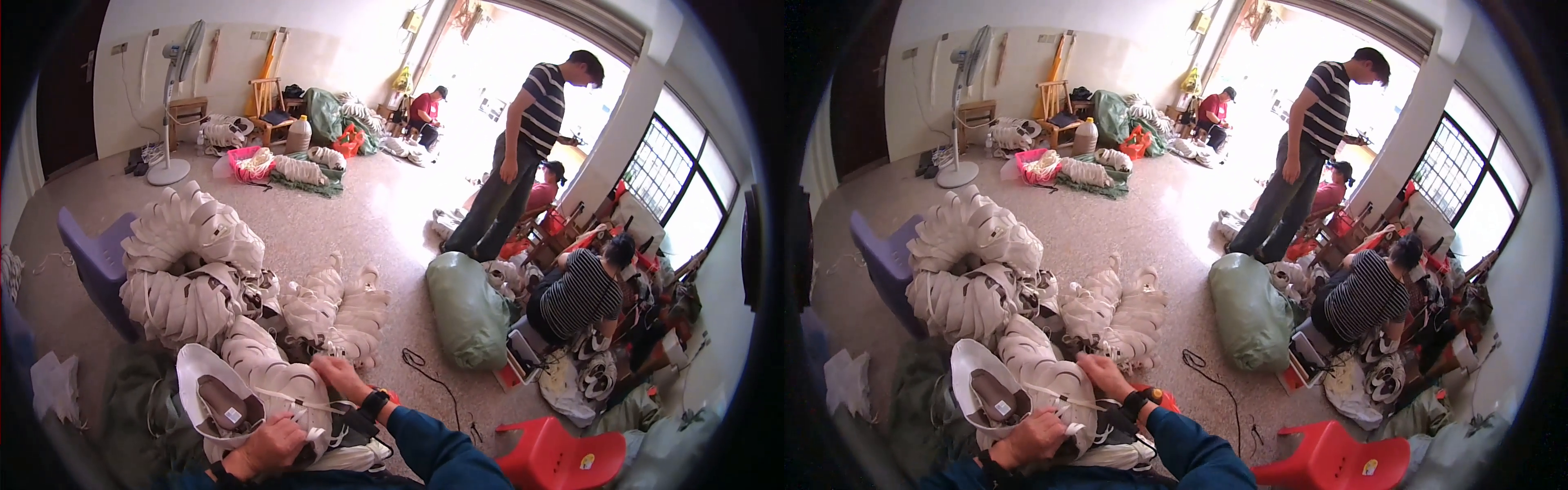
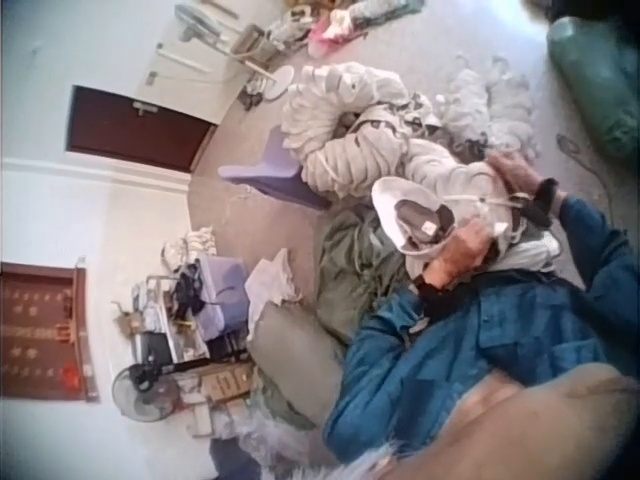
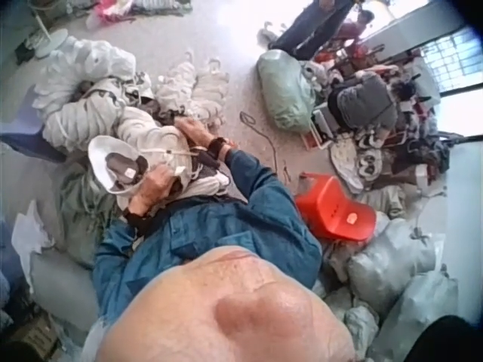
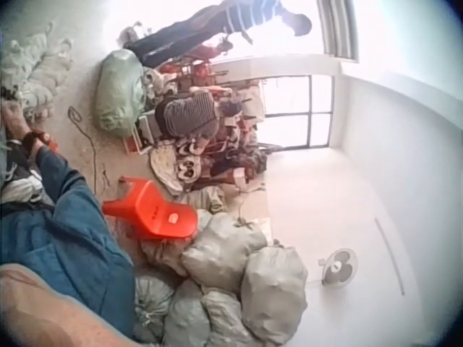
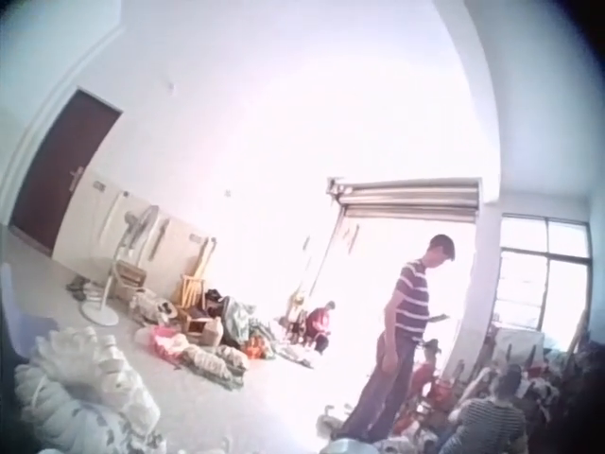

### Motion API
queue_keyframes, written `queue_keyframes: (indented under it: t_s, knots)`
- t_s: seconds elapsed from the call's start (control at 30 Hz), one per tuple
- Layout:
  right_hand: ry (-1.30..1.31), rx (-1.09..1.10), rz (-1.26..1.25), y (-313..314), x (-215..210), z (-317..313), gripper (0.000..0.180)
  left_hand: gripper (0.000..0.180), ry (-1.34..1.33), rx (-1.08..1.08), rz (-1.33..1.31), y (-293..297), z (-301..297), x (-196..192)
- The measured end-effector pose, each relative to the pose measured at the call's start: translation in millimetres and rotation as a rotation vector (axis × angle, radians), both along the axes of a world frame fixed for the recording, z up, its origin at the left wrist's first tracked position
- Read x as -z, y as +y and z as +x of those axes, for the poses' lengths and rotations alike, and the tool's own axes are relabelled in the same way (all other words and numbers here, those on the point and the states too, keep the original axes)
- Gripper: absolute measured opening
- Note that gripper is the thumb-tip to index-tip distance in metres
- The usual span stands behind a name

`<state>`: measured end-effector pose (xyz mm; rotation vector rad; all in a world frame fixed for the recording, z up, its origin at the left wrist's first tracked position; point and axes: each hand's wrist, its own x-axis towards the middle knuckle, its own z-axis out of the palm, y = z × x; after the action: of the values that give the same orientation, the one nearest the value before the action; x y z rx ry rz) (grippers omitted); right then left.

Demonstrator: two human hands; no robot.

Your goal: Lacing white athletic shoes and organizing them in a manufacturing or assembly setting.

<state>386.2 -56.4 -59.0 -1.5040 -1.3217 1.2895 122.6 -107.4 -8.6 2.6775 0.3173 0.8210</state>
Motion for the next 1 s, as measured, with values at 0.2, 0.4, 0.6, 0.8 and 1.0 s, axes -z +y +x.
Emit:
queue_keyframes:
  t_s: [0.2, 0.4, 0.6, 0.8, 1.0]
  knots:
    - [-0.426, -0.208, 0.047, 4.4, 41.0, 0.0, 0.037, 0.009, -0.007, -0.006, -0.020, -2.3, -0.2, 3.5]
    - [-0.375, -0.206, 0.022, -1.7, 46.4, -2.3, 0.038, 0.010, -0.008, -0.008, -0.035, -2.4, 1.0, 2.1]
    - [-0.420, -0.105, 0.217, -9.2, 50.0, -8.7, 0.038, 0.011, -0.001, -0.036, -0.028, -4.6, 0.1, -1.0]
    - [-0.458, -0.086, 0.135, 0.7, 55.0, -3.9, 0.038, 0.011, 0.016, -0.050, -0.024, -5.2, 3.6, -3.0]
    - [-0.452, -0.063, 0.203, 0.3, 61.4, -3.9, 0.038, 0.010, -0.021, -0.078, -0.047, -12.0, 3.6, 1.7]
